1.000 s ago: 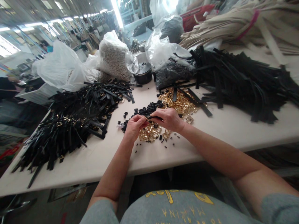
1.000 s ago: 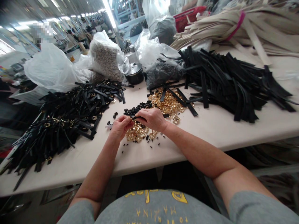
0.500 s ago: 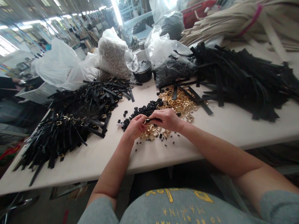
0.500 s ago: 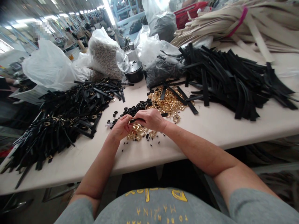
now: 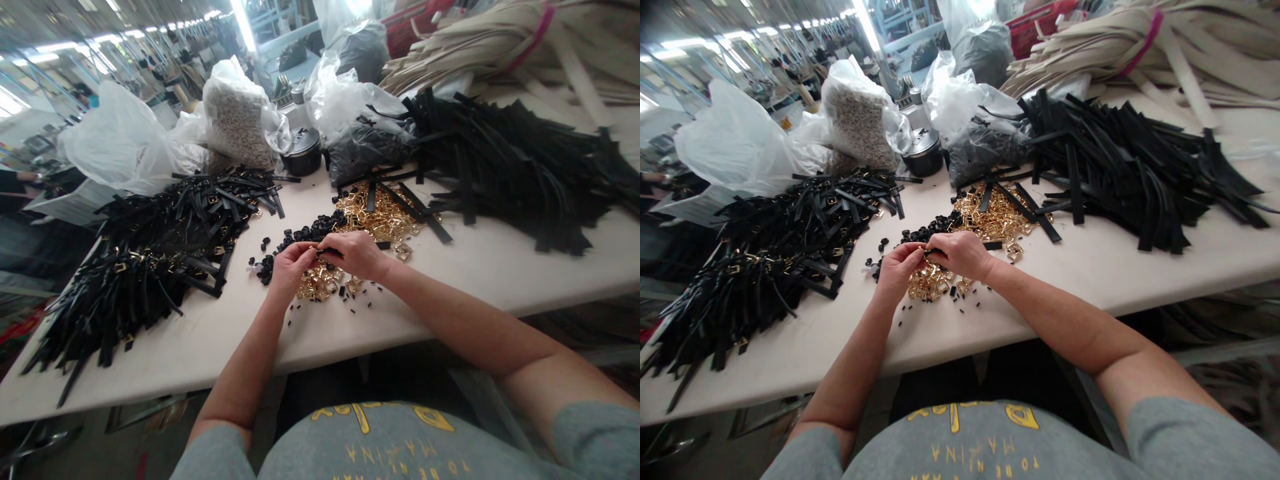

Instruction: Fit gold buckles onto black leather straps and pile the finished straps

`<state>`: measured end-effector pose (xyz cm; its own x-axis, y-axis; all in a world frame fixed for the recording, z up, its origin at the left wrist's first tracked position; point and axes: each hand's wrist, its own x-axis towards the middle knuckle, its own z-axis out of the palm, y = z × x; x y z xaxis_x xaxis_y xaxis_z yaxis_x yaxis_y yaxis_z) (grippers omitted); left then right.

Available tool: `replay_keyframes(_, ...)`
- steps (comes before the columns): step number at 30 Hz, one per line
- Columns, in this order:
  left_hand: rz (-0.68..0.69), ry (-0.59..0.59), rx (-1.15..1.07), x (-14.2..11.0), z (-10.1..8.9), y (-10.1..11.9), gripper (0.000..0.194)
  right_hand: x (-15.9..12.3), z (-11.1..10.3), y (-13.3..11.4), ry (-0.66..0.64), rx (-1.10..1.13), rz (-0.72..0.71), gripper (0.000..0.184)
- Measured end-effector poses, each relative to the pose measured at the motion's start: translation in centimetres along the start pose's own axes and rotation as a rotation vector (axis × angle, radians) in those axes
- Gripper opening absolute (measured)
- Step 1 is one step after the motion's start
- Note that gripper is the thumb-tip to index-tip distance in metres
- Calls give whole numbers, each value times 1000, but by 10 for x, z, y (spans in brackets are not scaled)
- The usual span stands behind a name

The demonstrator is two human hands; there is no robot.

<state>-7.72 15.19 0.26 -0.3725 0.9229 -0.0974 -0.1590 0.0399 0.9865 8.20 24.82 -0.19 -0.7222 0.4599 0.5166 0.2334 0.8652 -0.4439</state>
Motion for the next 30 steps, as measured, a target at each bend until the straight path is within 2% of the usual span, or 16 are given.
replay_keyframes(3,-15,9,-7,2,-9,4,37,3,-11,-1,-93,66,77,19)
replay_keyframes(8,-122,-10,-154,4,-20,10,38,7,-23,0,-295,240,148,14)
replay_keyframes(13,-215,-95,-174,3,-12,3,40,5,-11,-3,-251,265,102,15)
replay_keyframes(21,-221,-31,-256,5,-1,-2,48,3,-3,-1,-189,384,60,25)
replay_keyframes(26,-229,-96,-265,2,1,0,50,5,-10,-2,-287,576,82,32)
replay_keyframes(30,-248,-136,-240,0,2,0,49,5,-12,-3,-342,643,115,34)
